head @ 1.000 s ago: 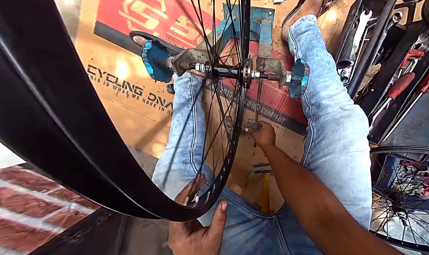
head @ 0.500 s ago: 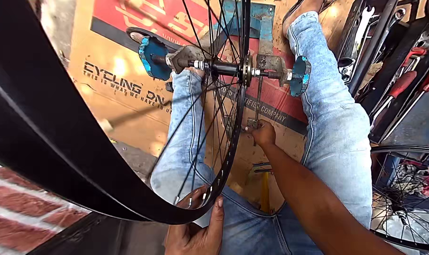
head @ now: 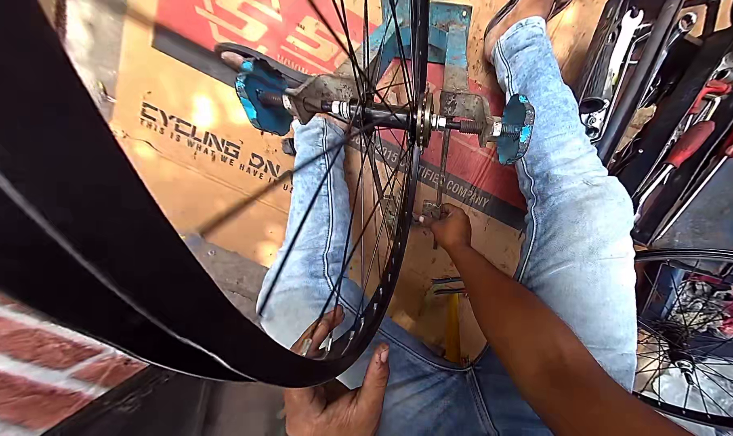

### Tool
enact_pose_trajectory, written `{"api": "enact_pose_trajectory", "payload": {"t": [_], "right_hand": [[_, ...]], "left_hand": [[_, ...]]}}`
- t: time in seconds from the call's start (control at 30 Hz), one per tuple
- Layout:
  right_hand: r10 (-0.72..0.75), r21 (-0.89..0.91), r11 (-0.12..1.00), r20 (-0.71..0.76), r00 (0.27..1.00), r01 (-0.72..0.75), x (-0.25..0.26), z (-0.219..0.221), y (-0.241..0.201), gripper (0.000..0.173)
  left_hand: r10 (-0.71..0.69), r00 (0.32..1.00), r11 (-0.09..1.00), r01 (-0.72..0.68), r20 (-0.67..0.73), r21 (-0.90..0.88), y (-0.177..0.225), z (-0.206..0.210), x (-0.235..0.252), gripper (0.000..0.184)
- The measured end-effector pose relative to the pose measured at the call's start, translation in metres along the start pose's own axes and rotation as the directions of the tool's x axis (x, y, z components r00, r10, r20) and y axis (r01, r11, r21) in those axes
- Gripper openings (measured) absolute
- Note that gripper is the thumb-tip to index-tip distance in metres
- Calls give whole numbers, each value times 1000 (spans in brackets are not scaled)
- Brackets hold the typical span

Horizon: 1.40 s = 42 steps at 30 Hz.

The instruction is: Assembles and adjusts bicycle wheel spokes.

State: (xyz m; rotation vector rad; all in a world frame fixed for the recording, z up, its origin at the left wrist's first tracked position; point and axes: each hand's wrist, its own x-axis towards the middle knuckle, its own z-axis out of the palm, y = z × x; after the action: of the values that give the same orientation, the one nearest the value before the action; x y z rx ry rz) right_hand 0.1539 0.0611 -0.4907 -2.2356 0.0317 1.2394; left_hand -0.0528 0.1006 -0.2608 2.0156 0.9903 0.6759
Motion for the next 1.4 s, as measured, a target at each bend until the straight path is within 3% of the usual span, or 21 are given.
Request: {"api": "enact_pose_trajectory", "payload": {"t": [1.27,1.33,1.4], "right_hand": [[-26,34,999,-14,1000,26,1,2,3,34],[-24,36,999,-12,1000,25,1,2,3,34],[-22,37,999,-12,1000,23,2,2,3,34]], "left_hand": [[-11,1000,1000,11,8,26,-4,4,-2,66],[-20,1000,999,20,4,37,-4,4,-2,61],[-32,999,998,33,-17,62,-4,7,-3,45]]}}
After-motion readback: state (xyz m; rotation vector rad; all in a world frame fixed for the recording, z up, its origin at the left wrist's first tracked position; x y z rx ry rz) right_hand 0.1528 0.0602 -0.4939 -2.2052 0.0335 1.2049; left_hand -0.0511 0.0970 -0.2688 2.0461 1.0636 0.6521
